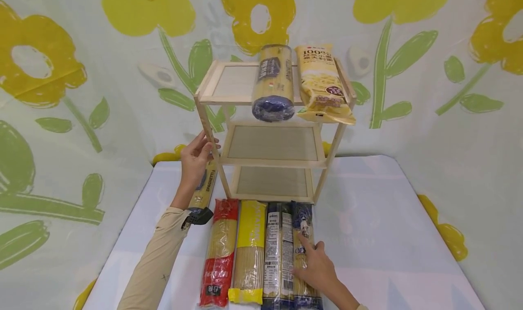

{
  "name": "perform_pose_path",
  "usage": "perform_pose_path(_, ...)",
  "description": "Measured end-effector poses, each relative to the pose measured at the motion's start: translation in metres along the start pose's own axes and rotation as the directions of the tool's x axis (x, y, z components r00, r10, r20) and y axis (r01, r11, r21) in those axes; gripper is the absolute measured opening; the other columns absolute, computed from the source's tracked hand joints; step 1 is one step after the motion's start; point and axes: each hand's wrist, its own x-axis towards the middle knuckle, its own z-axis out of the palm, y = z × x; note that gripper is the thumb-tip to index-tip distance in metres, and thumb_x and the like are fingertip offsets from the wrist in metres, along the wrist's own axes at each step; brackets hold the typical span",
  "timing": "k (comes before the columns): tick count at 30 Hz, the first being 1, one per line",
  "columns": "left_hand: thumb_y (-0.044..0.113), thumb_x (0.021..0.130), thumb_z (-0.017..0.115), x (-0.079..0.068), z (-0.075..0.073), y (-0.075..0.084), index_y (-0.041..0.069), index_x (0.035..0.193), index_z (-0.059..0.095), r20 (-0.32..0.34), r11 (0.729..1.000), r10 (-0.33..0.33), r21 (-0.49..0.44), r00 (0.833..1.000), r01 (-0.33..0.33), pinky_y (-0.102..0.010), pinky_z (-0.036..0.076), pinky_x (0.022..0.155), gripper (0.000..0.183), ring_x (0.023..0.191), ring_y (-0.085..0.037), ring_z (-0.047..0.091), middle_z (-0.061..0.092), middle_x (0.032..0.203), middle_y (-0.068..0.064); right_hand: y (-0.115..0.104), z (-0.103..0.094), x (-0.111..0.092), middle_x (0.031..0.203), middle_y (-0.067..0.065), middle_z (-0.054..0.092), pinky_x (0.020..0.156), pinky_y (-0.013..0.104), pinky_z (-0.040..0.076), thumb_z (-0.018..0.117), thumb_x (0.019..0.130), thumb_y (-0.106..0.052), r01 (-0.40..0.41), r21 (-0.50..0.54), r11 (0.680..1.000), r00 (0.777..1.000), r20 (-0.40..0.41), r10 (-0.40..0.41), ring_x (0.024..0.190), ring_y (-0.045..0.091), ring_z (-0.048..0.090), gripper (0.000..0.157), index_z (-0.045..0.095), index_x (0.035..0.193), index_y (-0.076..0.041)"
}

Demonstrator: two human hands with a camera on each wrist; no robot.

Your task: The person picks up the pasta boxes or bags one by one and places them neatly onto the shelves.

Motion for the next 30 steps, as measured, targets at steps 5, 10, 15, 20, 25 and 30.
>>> perform_pose_path(5, -0.003, 0.093, 0.052, 0.0, -0.001, 0.0, -0.007, 0.135, 0.047, 0.001, 1.0, 0.012, 0.006, 1.0, -0.013, -0.019, 0.051, 0.059, 0.042, 0.09, -0.048, 0.059, 0.062, 0.103, -0.033, 0.003, -0.002, 0.002, 0.104, 0.027, 0.043, 0.041, 0.029, 0.033, 0.086, 0.064, -0.022, -0.01, 0.074, 0.997, 1.0, 0.014, 0.009, 0.048, 0.016, 0.036, 0.088, 0.044, 0.142, -0.019)
perform_pose_path(10, -0.003, 0.093, 0.053, -0.001, -0.002, 0.0, -0.006, 0.135, 0.047, -0.006, 1.0, 0.01, 0.005, 1.0, -0.01, -0.026, 0.053, 0.059, 0.042, 0.09, -0.048, 0.059, 0.063, 0.103, -0.032, 0.005, -0.003, 0.001, 0.099, 0.019, 0.046, 0.047, 0.032, 0.036, 0.084, 0.066, -0.011, 0.019, 0.128, 0.992, 1.0, -0.008, -0.018, 0.059, 0.02, 0.042, 0.075, 0.053, 0.134, -0.015)
perform_pose_path(15, -0.003, 0.094, 0.053, -0.001, -0.001, 0.0, -0.006, 0.135, 0.046, 0.002, 1.0, 0.0, 0.004, 1.0, 0.0, -0.037, 0.055, 0.061, 0.042, 0.091, -0.047, 0.06, 0.063, 0.104, -0.032, 0.002, -0.008, -0.003, 0.1, 0.018, 0.05, 0.048, 0.031, 0.036, 0.081, 0.065, -0.002, 0.017, 0.189, 0.982, 0.999, -0.032, -0.011, 0.06, 0.019, 0.041, 0.069, 0.057, 0.129, -0.011)
perform_pose_path(20, -0.003, 0.094, 0.053, -0.002, -0.001, 0.0, -0.006, 0.135, 0.046, 0.005, 1.0, -0.003, 0.013, 1.0, 0.003, -0.043, 0.055, 0.063, 0.042, 0.091, -0.045, 0.061, 0.063, 0.104, -0.03, -0.003, -0.016, -0.009, 0.106, 0.02, 0.053, 0.048, 0.031, 0.038, 0.081, 0.062, 0.001, -0.001, 0.226, 0.974, 1.0, -0.019, 0.006, 0.06, 0.019, 0.042, 0.07, 0.058, 0.128, -0.009)
perform_pose_path(25, -0.002, 0.094, 0.052, -0.002, -0.001, 0.001, -0.006, 0.136, 0.045, 0.012, 1.0, -0.008, 0.018, 1.0, 0.007, -0.033, 0.055, 0.063, 0.043, 0.094, -0.045, 0.061, 0.063, 0.106, -0.03, -0.015, -0.028, -0.017, 0.105, 0.015, 0.054, 0.051, 0.032, 0.038, 0.082, 0.062, 0.0, 0.026, 0.219, 0.975, 0.999, -0.029, -0.02, 0.066, 0.019, 0.043, 0.069, 0.06, 0.127, -0.012)
perform_pose_path(30, -0.001, 0.095, 0.053, -0.003, -0.001, 0.002, -0.005, 0.137, 0.044, 0.013, 1.0, -0.012, 0.026, 1.0, 0.012, -0.04, 0.054, 0.064, 0.044, 0.094, -0.043, 0.061, 0.063, 0.107, -0.03, -0.03, -0.043, -0.025, 0.102, 0.012, 0.054, 0.051, 0.032, 0.037, 0.085, 0.063, -0.004, 0.063, 0.206, 0.976, 0.998, -0.043, -0.055, 0.065, 0.019, 0.041, 0.069, 0.06, 0.126, -0.015)
